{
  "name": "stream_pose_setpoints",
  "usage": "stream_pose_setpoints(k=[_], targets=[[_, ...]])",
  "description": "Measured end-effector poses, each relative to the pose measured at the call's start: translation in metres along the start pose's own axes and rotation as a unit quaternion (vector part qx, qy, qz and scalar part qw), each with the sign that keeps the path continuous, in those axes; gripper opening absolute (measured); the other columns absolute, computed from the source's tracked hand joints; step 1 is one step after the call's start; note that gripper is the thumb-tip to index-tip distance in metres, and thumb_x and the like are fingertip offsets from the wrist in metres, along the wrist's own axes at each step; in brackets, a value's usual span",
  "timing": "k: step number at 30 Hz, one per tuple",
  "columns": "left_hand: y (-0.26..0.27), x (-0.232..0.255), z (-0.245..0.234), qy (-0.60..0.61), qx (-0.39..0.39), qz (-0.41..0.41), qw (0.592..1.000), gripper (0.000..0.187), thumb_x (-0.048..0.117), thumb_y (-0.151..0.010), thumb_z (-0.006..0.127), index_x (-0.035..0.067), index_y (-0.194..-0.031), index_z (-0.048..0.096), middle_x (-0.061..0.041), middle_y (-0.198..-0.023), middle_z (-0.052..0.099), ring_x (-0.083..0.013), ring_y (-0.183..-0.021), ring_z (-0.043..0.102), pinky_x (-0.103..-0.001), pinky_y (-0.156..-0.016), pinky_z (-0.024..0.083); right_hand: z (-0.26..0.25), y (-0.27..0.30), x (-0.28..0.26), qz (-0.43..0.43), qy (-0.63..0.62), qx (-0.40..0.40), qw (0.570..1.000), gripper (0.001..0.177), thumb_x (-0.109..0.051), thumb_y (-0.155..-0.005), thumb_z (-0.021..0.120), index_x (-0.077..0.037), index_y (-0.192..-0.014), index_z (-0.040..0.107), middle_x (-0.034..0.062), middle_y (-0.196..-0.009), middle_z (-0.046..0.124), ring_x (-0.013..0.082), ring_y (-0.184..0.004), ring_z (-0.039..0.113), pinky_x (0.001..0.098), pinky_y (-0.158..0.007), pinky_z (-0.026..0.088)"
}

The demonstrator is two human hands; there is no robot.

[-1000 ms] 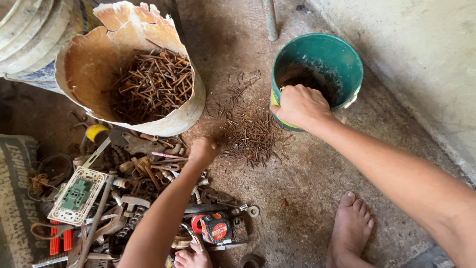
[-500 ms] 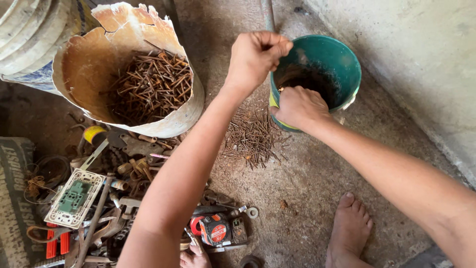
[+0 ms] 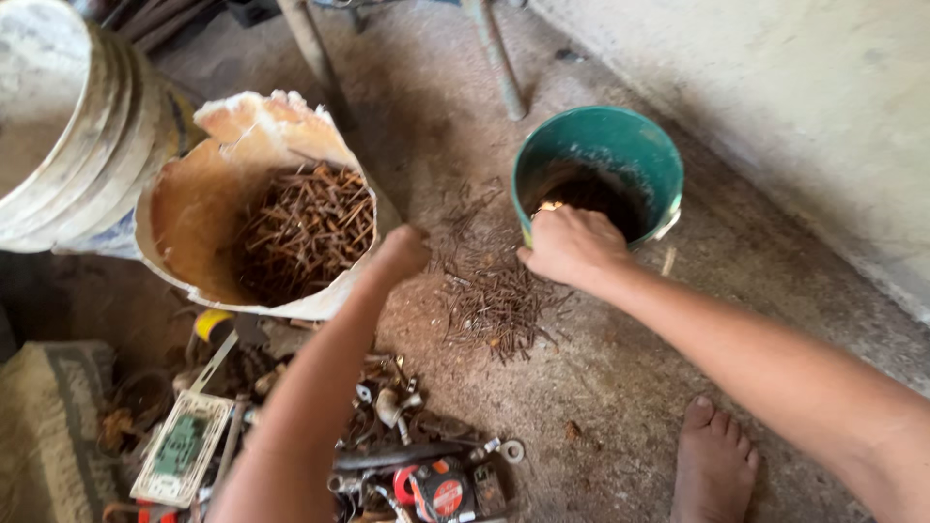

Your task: The person gathers loose nails from the floor by hand and places them into a green plastic bucket.

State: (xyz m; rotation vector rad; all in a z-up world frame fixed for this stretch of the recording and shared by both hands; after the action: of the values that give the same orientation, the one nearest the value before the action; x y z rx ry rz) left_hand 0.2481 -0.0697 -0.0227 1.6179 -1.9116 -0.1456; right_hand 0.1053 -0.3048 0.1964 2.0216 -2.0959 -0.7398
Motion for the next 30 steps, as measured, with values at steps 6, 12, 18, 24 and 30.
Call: stream_pose_setpoints(k=[6,12,18,24,30], targets=[[0.027,0.020,0.053,-0.011,0.028,-0.090,0.995,0.050,0.018,-0.103,0.044,0.005,-0.151,0.038,-0.027,-0.156,0.035,-0.0431,-0.142,0.041,-0.050,-0.119,0.037,-0.001,-0.001,-0.001,-0.028,0.027,0.019,0.999,0.038,-0.034,-0.097,0.063,0.002,-0.085,0.070,0.0144,-0.075,0.069,0.0246,-0.063,0.071,0.0394,-0.059,0.063],[0.056,0.022,0.061,0.053,0.123,-0.181,0.974,0.063,0.041,-0.107,0.027,0.012,-0.161,0.013,-0.022,-0.166,0.002,-0.0498,-0.151,0.010,-0.058,-0.120,0.022,-0.005,0.000,-0.001,-0.041,0.036,0.035,0.998,0.038,-0.034,-0.096,0.064,0.001,-0.083,0.069,0.0153,-0.075,0.070,0.0262,-0.063,0.072,0.0413,-0.060,0.062],[0.054,0.049,0.074,0.038,0.247,-0.018,0.968,0.052,0.025,-0.105,0.030,0.004,-0.153,0.035,-0.021,-0.162,0.025,-0.0408,-0.148,0.026,-0.049,-0.120,0.029,-0.001,-0.004,0.002,-0.035,0.012,0.031,0.999,0.036,-0.034,-0.095,0.065,-0.001,-0.081,0.068,0.0141,-0.072,0.069,0.0255,-0.061,0.070,0.0411,-0.060,0.060],[0.109,0.066,0.056,0.144,0.215,-0.019,0.966,0.044,0.015,-0.107,0.033,0.012,-0.140,0.062,-0.021,-0.143,0.054,-0.0344,-0.126,0.059,-0.040,-0.111,0.053,0.002,-0.005,0.001,-0.046,0.044,0.033,0.997,0.038,-0.032,-0.097,0.062,0.000,-0.078,0.068,0.0106,-0.067,0.066,0.0207,-0.054,0.065,0.0385,-0.054,0.060],[0.078,0.015,0.052,0.057,0.249,-0.104,0.961,0.045,0.019,-0.102,0.043,-0.001,-0.141,0.052,-0.032,-0.142,0.046,-0.0446,-0.125,0.054,-0.048,-0.105,0.051,0.004,-0.008,0.002,-0.039,0.050,0.027,0.998,0.037,-0.032,-0.098,0.061,-0.001,-0.078,0.067,0.0108,-0.068,0.066,0.0201,-0.054,0.065,0.0361,-0.052,0.060]])
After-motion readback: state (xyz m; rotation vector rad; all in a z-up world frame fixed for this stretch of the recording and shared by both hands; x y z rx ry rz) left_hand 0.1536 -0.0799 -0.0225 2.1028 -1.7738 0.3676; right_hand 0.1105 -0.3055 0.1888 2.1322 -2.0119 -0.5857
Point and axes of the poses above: each hand's wrist, its own y-axis away from the middle knuckle, its own z-axis out of the palm, x = y × z, the point moved 8 cm from there along -y, towards the middle knuckle
